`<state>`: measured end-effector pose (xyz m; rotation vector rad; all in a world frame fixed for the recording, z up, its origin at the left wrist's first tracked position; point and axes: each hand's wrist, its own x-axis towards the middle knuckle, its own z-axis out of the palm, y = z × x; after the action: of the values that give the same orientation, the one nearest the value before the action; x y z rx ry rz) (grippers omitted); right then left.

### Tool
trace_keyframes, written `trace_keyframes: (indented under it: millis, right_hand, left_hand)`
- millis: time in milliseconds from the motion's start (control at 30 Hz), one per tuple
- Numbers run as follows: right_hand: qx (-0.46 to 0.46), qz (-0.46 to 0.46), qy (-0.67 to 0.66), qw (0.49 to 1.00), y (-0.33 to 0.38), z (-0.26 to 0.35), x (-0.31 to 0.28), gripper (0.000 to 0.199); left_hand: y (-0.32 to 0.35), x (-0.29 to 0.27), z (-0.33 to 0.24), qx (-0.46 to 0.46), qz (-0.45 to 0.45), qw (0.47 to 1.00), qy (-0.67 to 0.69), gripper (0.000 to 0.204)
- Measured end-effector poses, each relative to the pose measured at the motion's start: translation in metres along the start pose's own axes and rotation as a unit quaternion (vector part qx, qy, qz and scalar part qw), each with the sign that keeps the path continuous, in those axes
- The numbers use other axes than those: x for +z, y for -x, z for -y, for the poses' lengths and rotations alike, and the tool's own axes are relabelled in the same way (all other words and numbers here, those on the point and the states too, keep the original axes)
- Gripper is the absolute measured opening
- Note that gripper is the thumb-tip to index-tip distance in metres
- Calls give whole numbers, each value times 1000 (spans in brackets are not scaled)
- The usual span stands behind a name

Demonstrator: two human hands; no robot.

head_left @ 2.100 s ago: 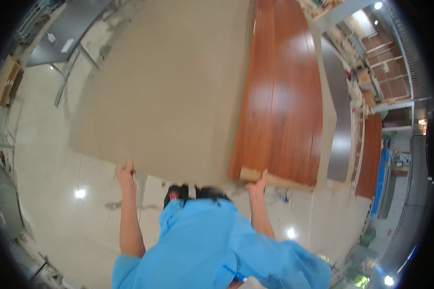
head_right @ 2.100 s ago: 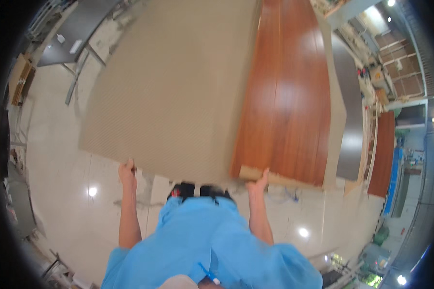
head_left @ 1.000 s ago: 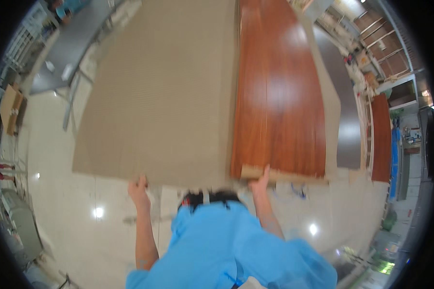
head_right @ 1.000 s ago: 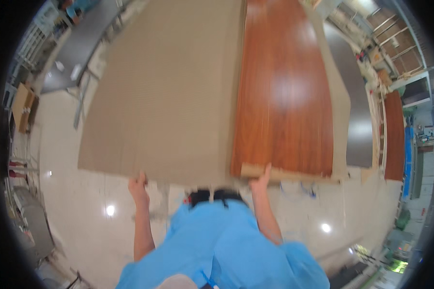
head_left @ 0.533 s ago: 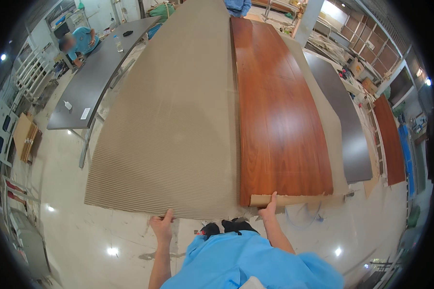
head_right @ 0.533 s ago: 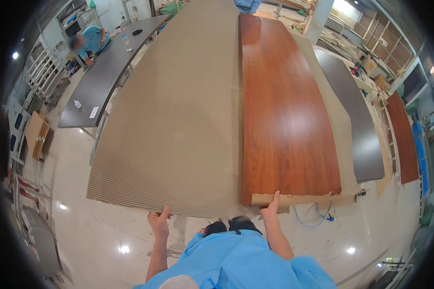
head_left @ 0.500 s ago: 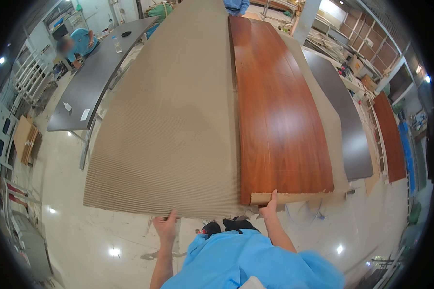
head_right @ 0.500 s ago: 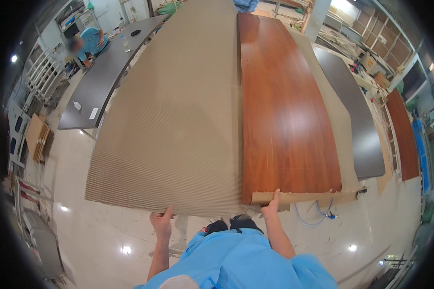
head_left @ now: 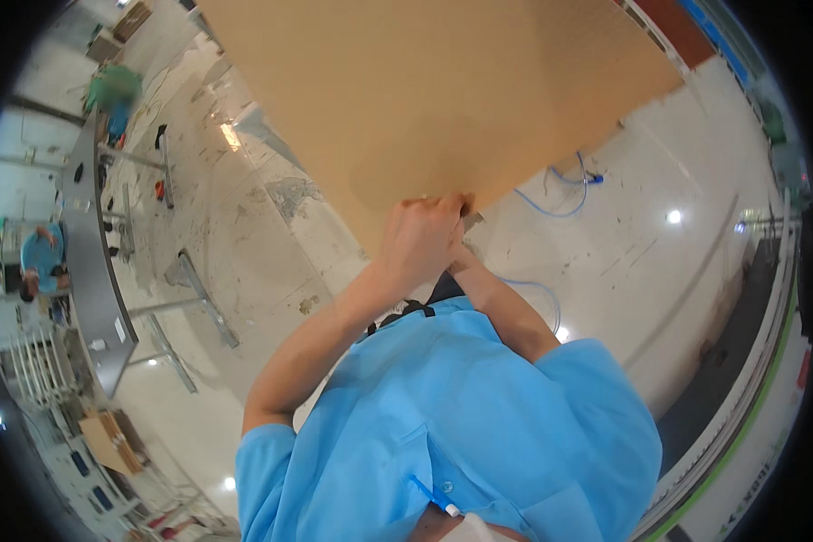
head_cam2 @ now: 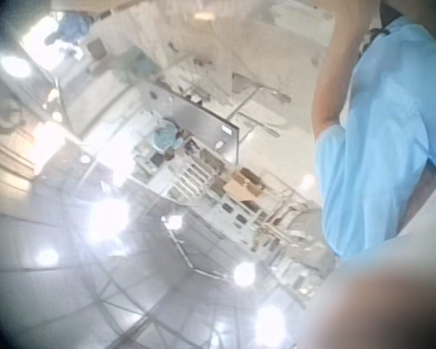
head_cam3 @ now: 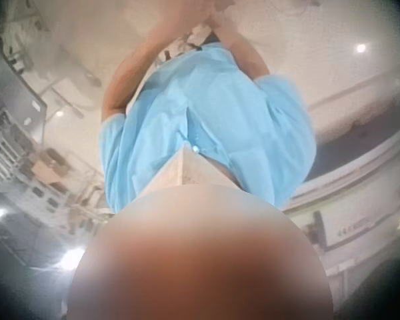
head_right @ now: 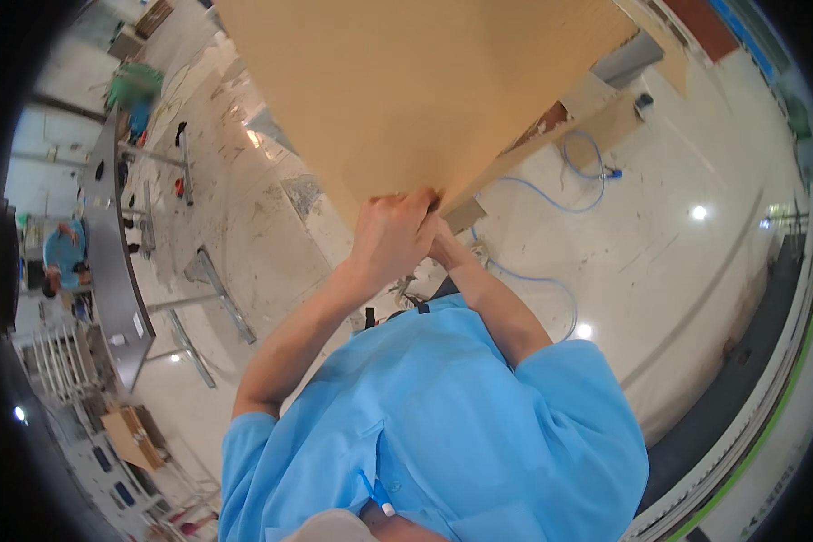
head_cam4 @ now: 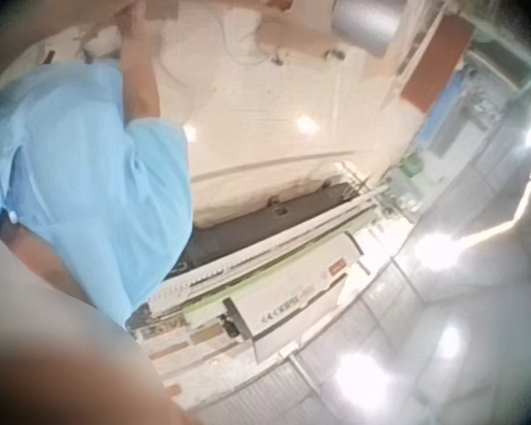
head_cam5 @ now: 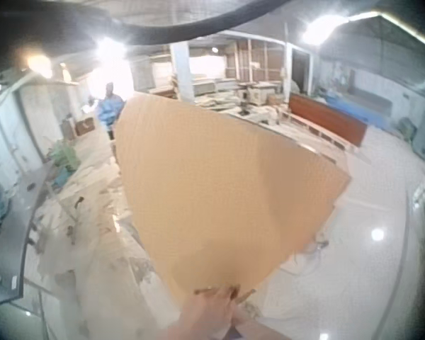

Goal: The person wraps a large wooden tabletop with a sheet of corrugated cardboard. They lift and fold the cardboard over the tabletop edges, smooth it down, and adjust the coverage to protect the surface.

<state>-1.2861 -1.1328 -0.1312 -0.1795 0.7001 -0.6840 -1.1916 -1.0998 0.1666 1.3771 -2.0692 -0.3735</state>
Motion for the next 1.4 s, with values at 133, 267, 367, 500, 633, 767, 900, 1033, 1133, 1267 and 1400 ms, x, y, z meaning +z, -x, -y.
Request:
trace_keyframes:
  millis: [133, 267, 367, 500, 633, 767, 900, 1033, 1133, 1267, 1400]
  right_hand:
    - [13, 75, 1, 997, 12, 12, -13, 55]
    - [8, 73, -13, 997, 13, 15, -17, 45]
    - [12, 16, -33, 999, 4, 4, -21, 34]
    - [78, -17, -22, 997, -3, -7, -27, 33]
    - [95, -46, 64, 992, 5, 3, -28, 36]
    - [114, -32, -74, 990, 22, 38, -36, 43]
    - [-85, -155, -87, 980, 24, 81, -50, 48]
    - [-67, -276, 180, 942, 13, 110, -61, 45]
    - [-73, -234, 208, 947, 34, 103, -90, 38]
    - [-8, -179, 66, 982, 72, 74, -134, 33]
    - [22, -152, 184, 971, 72, 77, -155, 36]
  left_hand:
    - [-67, 79, 8, 27, 121, 991, -58, 11]
    - [-111, 166, 31, 30, 232, 965, -117, 10]
    - [-121, 216, 46, 36, 302, 943, -137, 10]
    - [-123, 250, 56, 13, 373, 911, -175, 12]
    - [-119, 261, 59, -1, 406, 885, -229, 15]
    - [-115, 252, 62, 3, 361, 914, -185, 15]
    - [-116, 224, 61, -72, 340, 933, -94, 14]
    - [-122, 195, 55, -79, 336, 938, -43, 17]
    - [-124, 186, 55, -82, 342, 936, -31, 17]
    - [-118, 201, 65, -30, 331, 942, -43, 17]
    - [-113, 235, 67, 0, 333, 932, -142, 19]
